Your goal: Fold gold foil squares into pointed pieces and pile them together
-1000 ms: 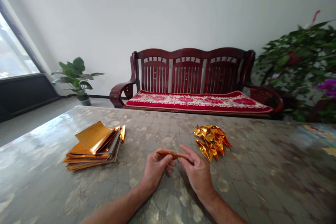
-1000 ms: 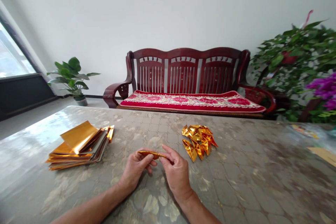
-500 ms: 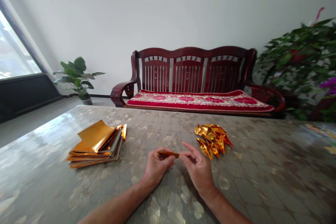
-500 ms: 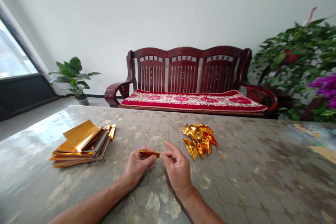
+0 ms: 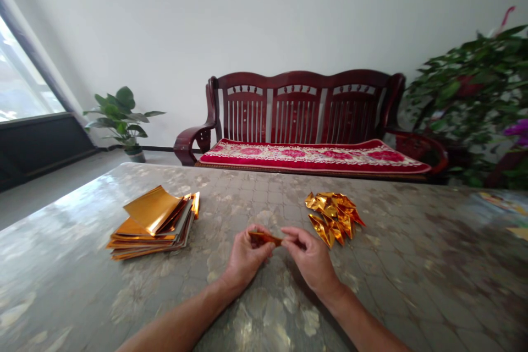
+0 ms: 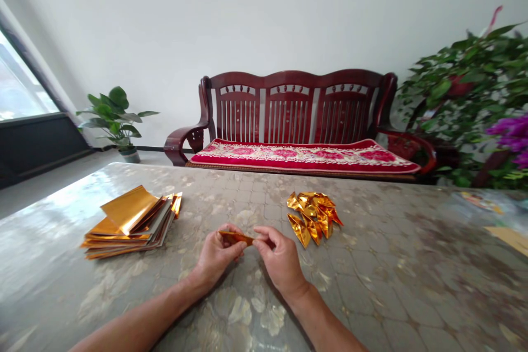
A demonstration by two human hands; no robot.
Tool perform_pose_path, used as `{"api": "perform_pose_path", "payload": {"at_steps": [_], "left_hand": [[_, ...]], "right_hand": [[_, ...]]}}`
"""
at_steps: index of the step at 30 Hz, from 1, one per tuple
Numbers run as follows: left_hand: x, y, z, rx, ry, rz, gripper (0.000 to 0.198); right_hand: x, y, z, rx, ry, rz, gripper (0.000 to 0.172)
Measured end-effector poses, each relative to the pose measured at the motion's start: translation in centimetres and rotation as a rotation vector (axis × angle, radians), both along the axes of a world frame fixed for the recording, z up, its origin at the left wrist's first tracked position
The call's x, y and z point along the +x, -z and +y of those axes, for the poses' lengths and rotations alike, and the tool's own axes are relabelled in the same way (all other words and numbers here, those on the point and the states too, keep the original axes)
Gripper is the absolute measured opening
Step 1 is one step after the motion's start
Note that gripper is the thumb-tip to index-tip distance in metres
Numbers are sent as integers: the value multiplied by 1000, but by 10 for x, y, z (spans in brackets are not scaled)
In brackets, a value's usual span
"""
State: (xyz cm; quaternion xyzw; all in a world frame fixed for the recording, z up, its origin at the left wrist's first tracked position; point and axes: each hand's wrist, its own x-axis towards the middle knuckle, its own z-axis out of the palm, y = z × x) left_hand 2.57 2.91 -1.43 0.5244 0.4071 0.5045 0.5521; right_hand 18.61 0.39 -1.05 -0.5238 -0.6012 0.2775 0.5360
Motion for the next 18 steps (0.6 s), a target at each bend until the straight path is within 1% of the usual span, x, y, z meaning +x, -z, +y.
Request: {"api": "perform_pose_path", "payload": {"at_steps": [2, 4, 6, 9, 11, 18], "left_hand": [[-1, -1, 0, 25, -16, 27, 21], [-3, -2, 1, 41, -22, 42, 21], [-3, -2, 0, 25, -4, 35, 24], [-2, 0, 0, -33, 43, 1, 34], [-1, 1, 0, -50, 61, -13, 36], [-6, 2, 7, 8, 32, 16, 30]], "right_hand": [[1, 0, 0, -32, -32, -103, 16], [1, -1, -1, -51, -55, -192, 16], [0, -3, -2, -50, -73, -227, 17], [0, -4, -2, -22, -85, -222, 18], [0, -2, -2, -18, -88, -204, 18], [-3, 7, 4, -87, -138, -173, 20]]}}
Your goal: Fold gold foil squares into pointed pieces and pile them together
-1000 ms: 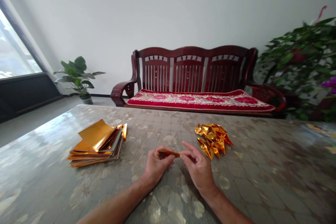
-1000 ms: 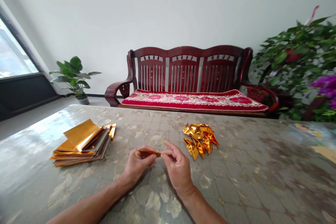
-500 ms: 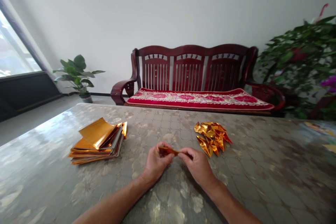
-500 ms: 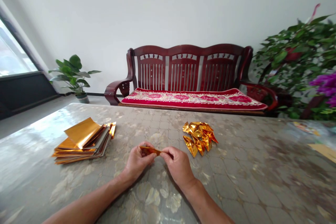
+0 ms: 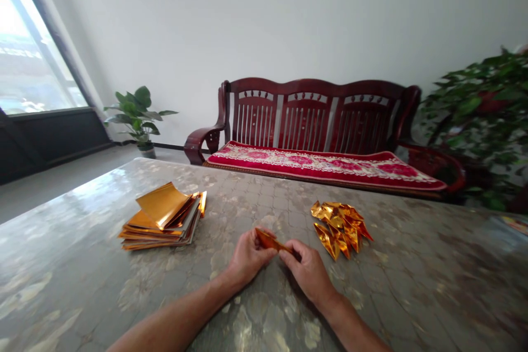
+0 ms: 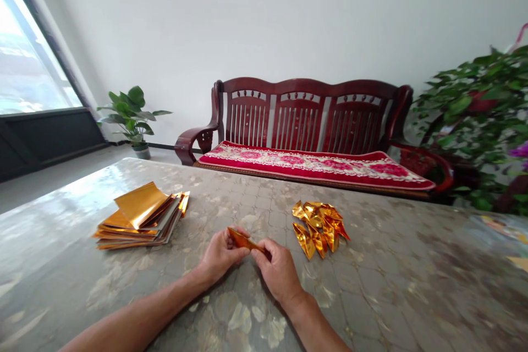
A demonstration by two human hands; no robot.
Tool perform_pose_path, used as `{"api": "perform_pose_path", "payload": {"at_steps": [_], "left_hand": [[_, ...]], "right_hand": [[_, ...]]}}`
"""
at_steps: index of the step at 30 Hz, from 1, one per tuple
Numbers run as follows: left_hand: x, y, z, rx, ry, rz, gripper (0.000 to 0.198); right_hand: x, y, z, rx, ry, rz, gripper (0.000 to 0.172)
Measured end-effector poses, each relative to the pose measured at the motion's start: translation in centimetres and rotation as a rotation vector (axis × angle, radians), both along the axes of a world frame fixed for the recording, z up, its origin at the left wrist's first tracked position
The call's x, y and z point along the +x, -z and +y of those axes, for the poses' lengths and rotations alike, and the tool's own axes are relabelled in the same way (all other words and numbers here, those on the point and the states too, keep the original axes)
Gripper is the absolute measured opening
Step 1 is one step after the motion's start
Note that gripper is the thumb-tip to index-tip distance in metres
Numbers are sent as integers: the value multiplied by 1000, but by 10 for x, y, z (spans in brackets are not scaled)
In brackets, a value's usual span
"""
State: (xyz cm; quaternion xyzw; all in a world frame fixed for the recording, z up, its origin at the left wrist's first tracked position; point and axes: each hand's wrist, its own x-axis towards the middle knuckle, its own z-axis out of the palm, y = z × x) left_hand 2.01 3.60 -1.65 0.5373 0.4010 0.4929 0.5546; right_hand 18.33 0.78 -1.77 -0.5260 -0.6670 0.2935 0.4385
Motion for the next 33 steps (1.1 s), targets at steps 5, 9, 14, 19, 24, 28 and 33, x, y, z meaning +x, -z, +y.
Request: {"api": "perform_pose_path", "payload": {"at_steps": [5, 9, 14, 19, 24, 28, 33], "left_hand": [[-1, 2, 0, -1, 21, -46, 30], [-1, 7, -1, 20, 48, -81, 31], [-1, 14, -1, 15, 66, -69, 37], [-6, 16, -2, 69, -76, 31, 48], [-18, 13, -6, 92, -368, 135, 34], [-17, 11, -11, 62, -259, 194, 17], [-11, 11, -9, 1, -232, 193, 29]], "right_hand": [[-1, -1, 1, 45, -18, -20, 23], [0, -2, 0, 64, -39, -40, 23], [0, 0, 1, 58, -34, -80, 26], [0, 4, 3, 88, -2, -88, 28], [0, 6, 3, 115, 17, -115, 27], [-1, 7, 3, 154, 5, -168, 25], [0, 12, 5, 171, 6, -185, 24]]}}
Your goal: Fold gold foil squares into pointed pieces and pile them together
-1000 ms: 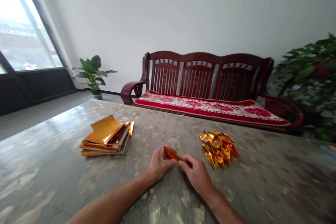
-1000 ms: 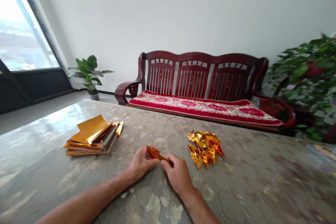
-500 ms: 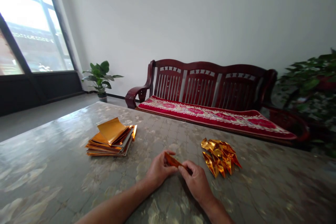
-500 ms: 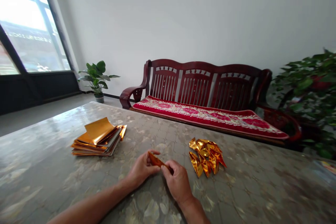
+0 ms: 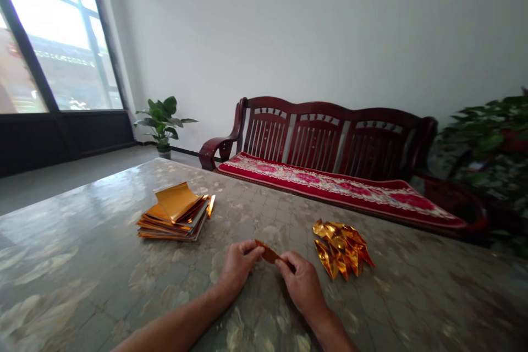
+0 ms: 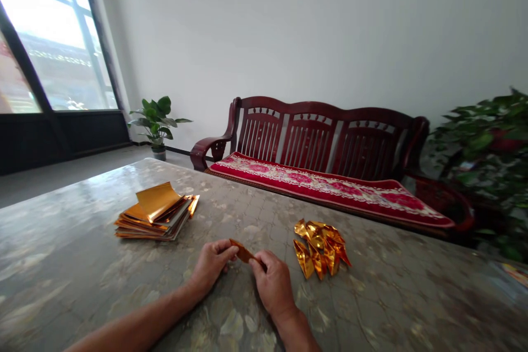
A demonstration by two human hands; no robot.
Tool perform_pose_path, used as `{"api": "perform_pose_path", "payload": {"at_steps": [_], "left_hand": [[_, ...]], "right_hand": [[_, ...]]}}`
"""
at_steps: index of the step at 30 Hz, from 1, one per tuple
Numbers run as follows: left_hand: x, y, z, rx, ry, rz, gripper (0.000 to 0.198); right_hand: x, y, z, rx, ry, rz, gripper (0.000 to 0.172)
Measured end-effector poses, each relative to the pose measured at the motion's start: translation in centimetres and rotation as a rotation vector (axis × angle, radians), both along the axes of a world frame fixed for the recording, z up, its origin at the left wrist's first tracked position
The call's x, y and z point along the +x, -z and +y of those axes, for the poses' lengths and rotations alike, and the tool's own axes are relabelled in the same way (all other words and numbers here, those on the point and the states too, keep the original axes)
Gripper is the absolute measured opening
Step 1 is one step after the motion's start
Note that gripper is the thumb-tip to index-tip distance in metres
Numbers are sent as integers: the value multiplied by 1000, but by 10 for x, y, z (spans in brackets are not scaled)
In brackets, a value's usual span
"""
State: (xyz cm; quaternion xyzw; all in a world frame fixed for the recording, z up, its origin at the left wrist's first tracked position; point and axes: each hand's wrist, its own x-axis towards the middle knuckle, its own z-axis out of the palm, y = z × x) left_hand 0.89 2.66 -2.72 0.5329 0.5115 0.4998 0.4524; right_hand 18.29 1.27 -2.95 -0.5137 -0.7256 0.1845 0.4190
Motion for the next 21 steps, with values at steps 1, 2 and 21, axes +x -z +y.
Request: {"api": "perform_pose_path", "payload": {"at_steps": [1, 2, 21], "left_hand": [[0, 0, 2, -5, 18, -5, 31], [1, -1, 4, -10, 38, -14, 32], [-9, -2, 20, 33, 140, -274, 41]], "right_hand": [[0, 1, 1, -3, 3, 5, 24], [1, 2, 1, -8, 6, 11, 24], [-3, 1, 0, 32, 17, -59, 23]]}}
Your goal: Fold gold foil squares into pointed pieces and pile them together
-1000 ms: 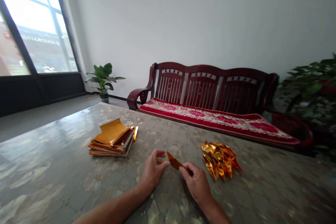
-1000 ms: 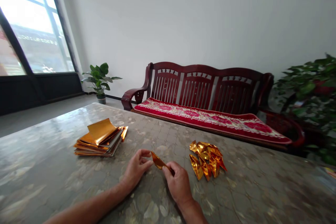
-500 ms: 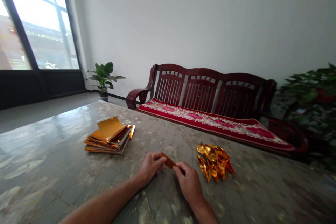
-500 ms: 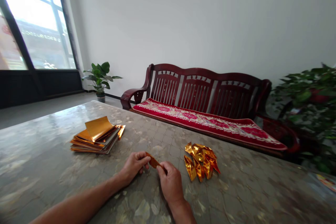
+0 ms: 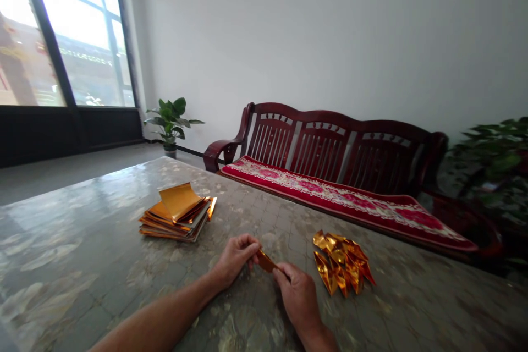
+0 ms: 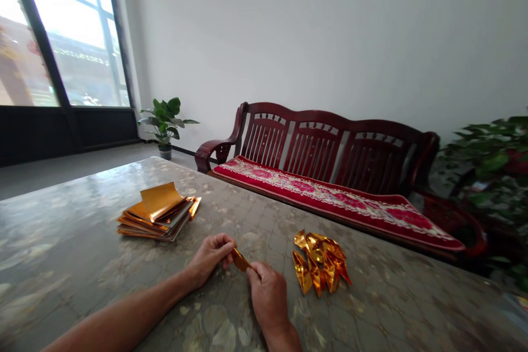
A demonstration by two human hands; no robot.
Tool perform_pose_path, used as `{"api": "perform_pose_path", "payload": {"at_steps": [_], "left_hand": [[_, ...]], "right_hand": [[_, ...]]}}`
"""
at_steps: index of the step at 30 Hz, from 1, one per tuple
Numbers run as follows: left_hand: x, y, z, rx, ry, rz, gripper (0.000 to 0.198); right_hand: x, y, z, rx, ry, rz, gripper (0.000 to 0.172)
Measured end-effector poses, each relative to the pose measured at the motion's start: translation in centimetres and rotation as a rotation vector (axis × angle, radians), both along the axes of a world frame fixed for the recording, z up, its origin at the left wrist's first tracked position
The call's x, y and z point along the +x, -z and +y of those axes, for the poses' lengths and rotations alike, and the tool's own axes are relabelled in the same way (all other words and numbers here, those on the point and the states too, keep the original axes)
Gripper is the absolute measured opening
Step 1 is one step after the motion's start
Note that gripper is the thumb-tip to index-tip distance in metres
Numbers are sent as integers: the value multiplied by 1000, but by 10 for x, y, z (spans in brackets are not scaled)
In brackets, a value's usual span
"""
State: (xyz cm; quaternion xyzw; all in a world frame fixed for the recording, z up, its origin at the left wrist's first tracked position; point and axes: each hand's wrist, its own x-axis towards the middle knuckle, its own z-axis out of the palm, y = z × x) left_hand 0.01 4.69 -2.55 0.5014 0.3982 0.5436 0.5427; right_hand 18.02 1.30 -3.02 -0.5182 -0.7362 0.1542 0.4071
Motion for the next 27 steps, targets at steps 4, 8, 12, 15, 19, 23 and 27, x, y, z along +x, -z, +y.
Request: {"api": "perform_pose_path", "payload": {"at_steps": [4, 8, 12, 15, 19, 23, 27], "left_hand": [[-1, 4, 2, -26, -27, 17, 37], [-1, 3, 2, -50, 0, 28, 32], [-1, 3, 1, -77, 49, 36, 34], [-2, 3, 1, -88, 63, 32, 36], [-4, 2, 0, -91, 70, 21, 37], [-5, 0, 0, -87, 53, 12, 37], [-4, -1, 0, -88, 30, 5, 35]], "right_hand": [[1, 1, 0, -13, 12, -26, 25], [0, 2, 0, -1, 20, -32, 26], [-1, 0, 0, 21, 20, -33, 26], [-2, -2, -1, 25, 5, -46, 25], [-3, -3, 0, 8, 20, -45, 26], [-5, -4, 3, 20, 29, -13, 24], [-6, -8, 5, 10, -11, 29, 23]]}}
